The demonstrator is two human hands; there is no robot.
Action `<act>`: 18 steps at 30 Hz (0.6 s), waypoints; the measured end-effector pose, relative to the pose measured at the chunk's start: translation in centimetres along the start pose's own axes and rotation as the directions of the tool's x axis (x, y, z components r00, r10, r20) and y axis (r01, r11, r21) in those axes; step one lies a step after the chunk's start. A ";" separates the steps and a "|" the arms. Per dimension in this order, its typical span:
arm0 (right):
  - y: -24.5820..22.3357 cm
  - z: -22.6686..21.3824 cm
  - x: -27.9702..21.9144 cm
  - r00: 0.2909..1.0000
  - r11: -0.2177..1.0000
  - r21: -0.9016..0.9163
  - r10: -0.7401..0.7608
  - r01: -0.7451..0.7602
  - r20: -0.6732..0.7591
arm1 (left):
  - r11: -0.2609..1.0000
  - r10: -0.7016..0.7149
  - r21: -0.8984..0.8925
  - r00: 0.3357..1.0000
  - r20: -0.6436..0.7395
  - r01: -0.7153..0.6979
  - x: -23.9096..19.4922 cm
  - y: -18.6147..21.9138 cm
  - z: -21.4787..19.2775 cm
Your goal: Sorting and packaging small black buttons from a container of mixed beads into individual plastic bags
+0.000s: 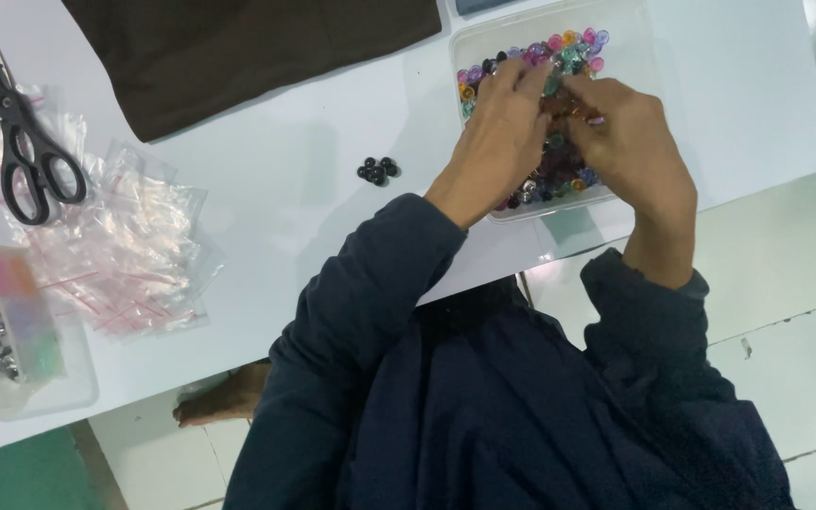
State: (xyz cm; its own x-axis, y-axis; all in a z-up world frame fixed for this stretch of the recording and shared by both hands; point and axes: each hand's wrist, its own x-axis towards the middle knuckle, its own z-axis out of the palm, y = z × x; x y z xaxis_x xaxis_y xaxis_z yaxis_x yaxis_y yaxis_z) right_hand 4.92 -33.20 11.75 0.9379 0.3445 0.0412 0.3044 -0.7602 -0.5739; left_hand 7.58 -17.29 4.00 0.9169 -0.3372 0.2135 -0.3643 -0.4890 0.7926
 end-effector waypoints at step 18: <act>1.5 0.0 -0.9 0.948 0.961 -0.241 0.195 -0.133 0.252 | 0.531 0.182 0.830 0.980 0.083 -0.169 -1.9 0.2 2.1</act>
State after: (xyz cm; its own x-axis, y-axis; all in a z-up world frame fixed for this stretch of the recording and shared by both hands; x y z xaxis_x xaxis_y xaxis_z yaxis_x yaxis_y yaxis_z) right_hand 4.55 -34.66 10.81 0.9062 0.3177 -0.2790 0.2079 -0.9094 -0.3603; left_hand 5.46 -18.43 2.54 0.8187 -0.4859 0.3061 -0.4834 -0.8708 -0.0894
